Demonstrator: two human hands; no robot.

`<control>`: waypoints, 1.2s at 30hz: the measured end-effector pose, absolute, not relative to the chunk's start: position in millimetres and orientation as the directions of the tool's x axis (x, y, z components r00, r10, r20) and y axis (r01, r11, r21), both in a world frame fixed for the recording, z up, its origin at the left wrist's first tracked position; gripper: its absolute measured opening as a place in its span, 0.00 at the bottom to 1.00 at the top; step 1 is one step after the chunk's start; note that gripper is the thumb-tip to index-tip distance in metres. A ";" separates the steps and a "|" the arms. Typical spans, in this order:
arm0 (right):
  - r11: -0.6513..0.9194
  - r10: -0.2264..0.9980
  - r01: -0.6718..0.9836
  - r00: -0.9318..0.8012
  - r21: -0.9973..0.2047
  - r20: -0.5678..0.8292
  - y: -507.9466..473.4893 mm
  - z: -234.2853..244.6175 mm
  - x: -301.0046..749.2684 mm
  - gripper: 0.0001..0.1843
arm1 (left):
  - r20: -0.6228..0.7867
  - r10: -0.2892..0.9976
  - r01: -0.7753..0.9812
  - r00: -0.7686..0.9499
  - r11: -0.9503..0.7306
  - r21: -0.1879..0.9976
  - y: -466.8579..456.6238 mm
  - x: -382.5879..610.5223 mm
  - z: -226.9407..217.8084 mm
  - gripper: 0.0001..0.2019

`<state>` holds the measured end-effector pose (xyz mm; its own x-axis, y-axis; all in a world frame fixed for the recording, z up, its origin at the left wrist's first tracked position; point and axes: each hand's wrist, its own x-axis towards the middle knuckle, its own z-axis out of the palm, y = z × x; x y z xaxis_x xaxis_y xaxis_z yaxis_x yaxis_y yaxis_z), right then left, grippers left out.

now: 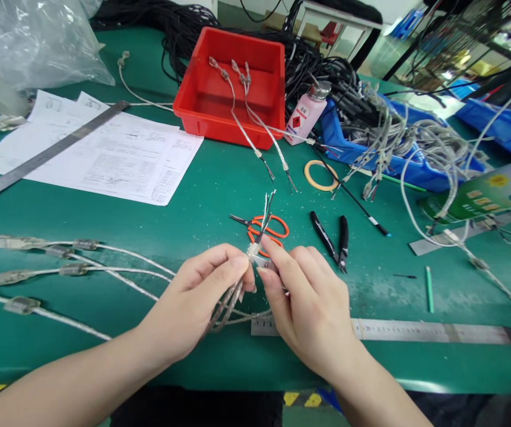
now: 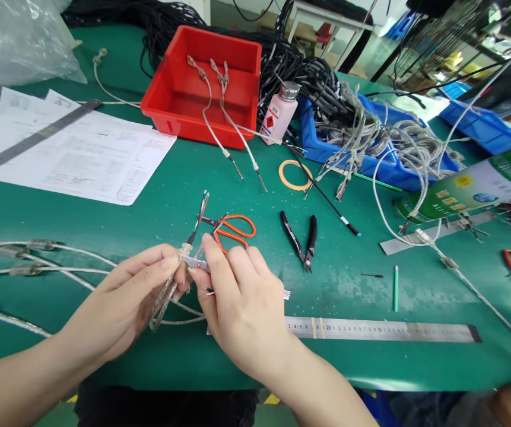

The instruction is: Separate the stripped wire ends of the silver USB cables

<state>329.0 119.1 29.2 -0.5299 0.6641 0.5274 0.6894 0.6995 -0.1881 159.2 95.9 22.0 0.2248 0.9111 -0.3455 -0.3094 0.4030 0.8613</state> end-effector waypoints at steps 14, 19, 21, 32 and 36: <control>0.698 0.667 0.681 -0.508 -0.221 0.545 120.9 29.5 329.5 0.18 | -0.330 0.915 -0.279 0.232 0.388 0.879 93.6 158.1 20.3 0.17; 0.653 0.754 0.595 -0.451 -0.469 0.478 118.1 32.7 333.1 0.17 | -0.343 0.908 -0.324 0.240 0.408 0.853 93.2 158.7 20.1 0.17; 0.550 0.830 0.495 -0.415 -0.673 0.374 116.5 35.3 335.4 0.16 | -0.339 0.909 -0.333 0.243 0.406 0.851 93.3 159.0 20.4 0.17; 0.058 0.995 0.069 -0.079 -0.996 0.053 124.7 28.5 329.1 0.21 | -0.423 0.857 -0.317 0.294 0.505 0.803 98.3 169.0 31.0 0.28; 0.009 1.000 0.055 -0.026 -0.998 0.008 124.5 32.1 324.3 0.24 | -0.495 0.824 -0.236 0.276 0.557 0.796 94.5 168.2 9.7 0.43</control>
